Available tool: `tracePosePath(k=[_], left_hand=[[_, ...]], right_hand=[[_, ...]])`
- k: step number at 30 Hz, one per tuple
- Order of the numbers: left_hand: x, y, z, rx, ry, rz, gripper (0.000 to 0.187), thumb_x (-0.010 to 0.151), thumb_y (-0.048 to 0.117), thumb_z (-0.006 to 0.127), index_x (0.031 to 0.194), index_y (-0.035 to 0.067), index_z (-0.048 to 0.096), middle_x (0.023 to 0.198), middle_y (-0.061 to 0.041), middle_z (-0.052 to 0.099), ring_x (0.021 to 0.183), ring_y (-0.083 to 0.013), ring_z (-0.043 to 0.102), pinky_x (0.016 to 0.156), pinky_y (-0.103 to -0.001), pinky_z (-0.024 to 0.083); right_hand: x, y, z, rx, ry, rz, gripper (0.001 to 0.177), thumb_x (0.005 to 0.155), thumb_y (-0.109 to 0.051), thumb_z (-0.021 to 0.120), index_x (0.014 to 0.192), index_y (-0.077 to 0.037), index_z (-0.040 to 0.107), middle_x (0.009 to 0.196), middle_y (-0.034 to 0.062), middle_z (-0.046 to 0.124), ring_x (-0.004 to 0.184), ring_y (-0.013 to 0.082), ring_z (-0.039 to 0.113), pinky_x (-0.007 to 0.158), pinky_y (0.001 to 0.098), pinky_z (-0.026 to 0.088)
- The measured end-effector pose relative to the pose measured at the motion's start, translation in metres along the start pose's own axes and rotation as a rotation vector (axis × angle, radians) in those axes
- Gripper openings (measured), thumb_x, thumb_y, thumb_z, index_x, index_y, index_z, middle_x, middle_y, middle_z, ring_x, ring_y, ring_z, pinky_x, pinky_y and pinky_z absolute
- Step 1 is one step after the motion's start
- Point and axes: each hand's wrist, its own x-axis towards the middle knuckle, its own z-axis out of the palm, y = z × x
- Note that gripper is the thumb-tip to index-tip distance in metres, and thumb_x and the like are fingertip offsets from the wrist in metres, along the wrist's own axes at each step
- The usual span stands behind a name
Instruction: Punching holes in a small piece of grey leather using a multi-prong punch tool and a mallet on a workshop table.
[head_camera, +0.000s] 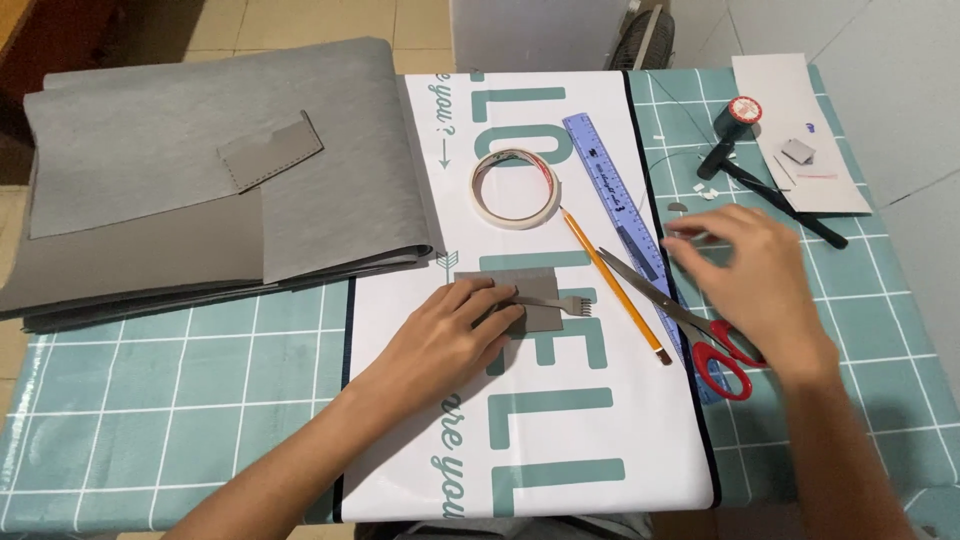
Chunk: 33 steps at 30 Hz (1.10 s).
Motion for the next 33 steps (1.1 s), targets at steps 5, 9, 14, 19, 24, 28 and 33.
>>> tracePosePath(k=[5, 9, 14, 19, 24, 28, 33], left_hand=[[0.001, -0.001, -0.002, -0.030, 0.034, -0.003, 0.030, 0.093, 0.012, 0.078, 0.120, 0.004, 0.068, 0.126, -0.014, 0.068, 0.112, -0.0321, 0.060, 0.092, -0.043, 0.055], [0.000, -0.003, -0.001, -0.053, 0.061, -0.013, 0.034, 0.089, 0.017, 0.083, 0.117, 0.005, 0.067, 0.127, -0.014, 0.070, 0.121, -0.0364, 0.060, 0.095, -0.047, 0.053], [0.011, -0.007, 0.008, 0.051, 0.144, -0.038, 0.035, 0.091, 0.017, 0.081, 0.122, 0.005, 0.069, 0.116, -0.009, 0.075, 0.113, -0.0320, 0.061, 0.089, -0.043, 0.053], [0.009, -0.020, 0.016, 0.149, 0.126, -0.043, 0.022, 0.086, 0.017, 0.085, 0.106, 0.010, 0.078, 0.126, -0.008, 0.067, 0.117, -0.0374, 0.057, 0.086, -0.048, 0.053], [0.018, -0.017, 0.005, 0.172, 0.169, 0.078, 0.012, 0.090, 0.003, 0.080, 0.096, 0.005, 0.070, 0.123, -0.010, 0.062, 0.117, -0.0359, 0.057, 0.082, -0.045, 0.052], [0.032, -0.013, -0.031, -0.163, 0.273, 0.029, 0.015, 0.094, 0.001, 0.077, 0.094, 0.005, 0.063, 0.117, -0.009, 0.068, 0.105, -0.0340, 0.057, 0.087, -0.042, 0.053], [0.049, -0.007, -0.069, -0.983, 0.186, -0.423, 0.005, 0.092, 0.007, 0.074, 0.093, 0.006, 0.069, 0.106, -0.013, 0.077, 0.104, -0.0194, 0.076, 0.098, -0.030, 0.065]], right_hand=[[0.024, -0.009, 0.011, 0.089, 0.022, -0.100, 0.020, 0.096, -0.021, 0.074, 0.111, -0.008, 0.078, 0.103, 0.0064, 0.077, 0.095, 0.0214, 0.066, 0.086, 0.0392, 0.049], [0.015, 0.005, 0.014, 0.118, 0.094, -0.225, 0.014, 0.095, -0.013, 0.075, 0.107, -0.006, 0.079, 0.104, 0.0065, 0.077, 0.099, 0.0212, 0.067, 0.093, 0.0370, 0.050], [0.009, -0.005, 0.005, 0.164, 0.096, -0.247, 0.016, 0.093, -0.012, 0.075, 0.107, -0.006, 0.078, 0.103, 0.0085, 0.077, 0.096, 0.0219, 0.068, 0.089, 0.0367, 0.053], [0.001, -0.011, 0.003, 0.141, 0.067, -0.261, 0.016, 0.095, -0.014, 0.073, 0.109, -0.005, 0.077, 0.102, 0.0076, 0.077, 0.096, 0.0220, 0.067, 0.087, 0.0384, 0.052], [-0.002, -0.008, -0.005, 0.058, 0.026, -0.170, 0.021, 0.096, -0.018, 0.071, 0.114, -0.006, 0.075, 0.110, 0.0097, 0.076, 0.105, 0.0227, 0.066, 0.085, 0.0403, 0.052], [-0.001, -0.009, -0.008, 0.050, -0.007, -0.089, 0.017, 0.095, -0.019, 0.072, 0.106, -0.010, 0.079, 0.107, 0.0041, 0.079, 0.099, 0.0223, 0.067, 0.090, 0.0404, 0.048], [-0.003, -0.011, -0.022, 0.126, 0.048, 0.035, 0.020, 0.099, -0.008, 0.070, 0.117, -0.001, 0.076, 0.114, 0.0165, 0.075, 0.104, 0.0262, 0.070, 0.084, 0.0396, 0.057]])
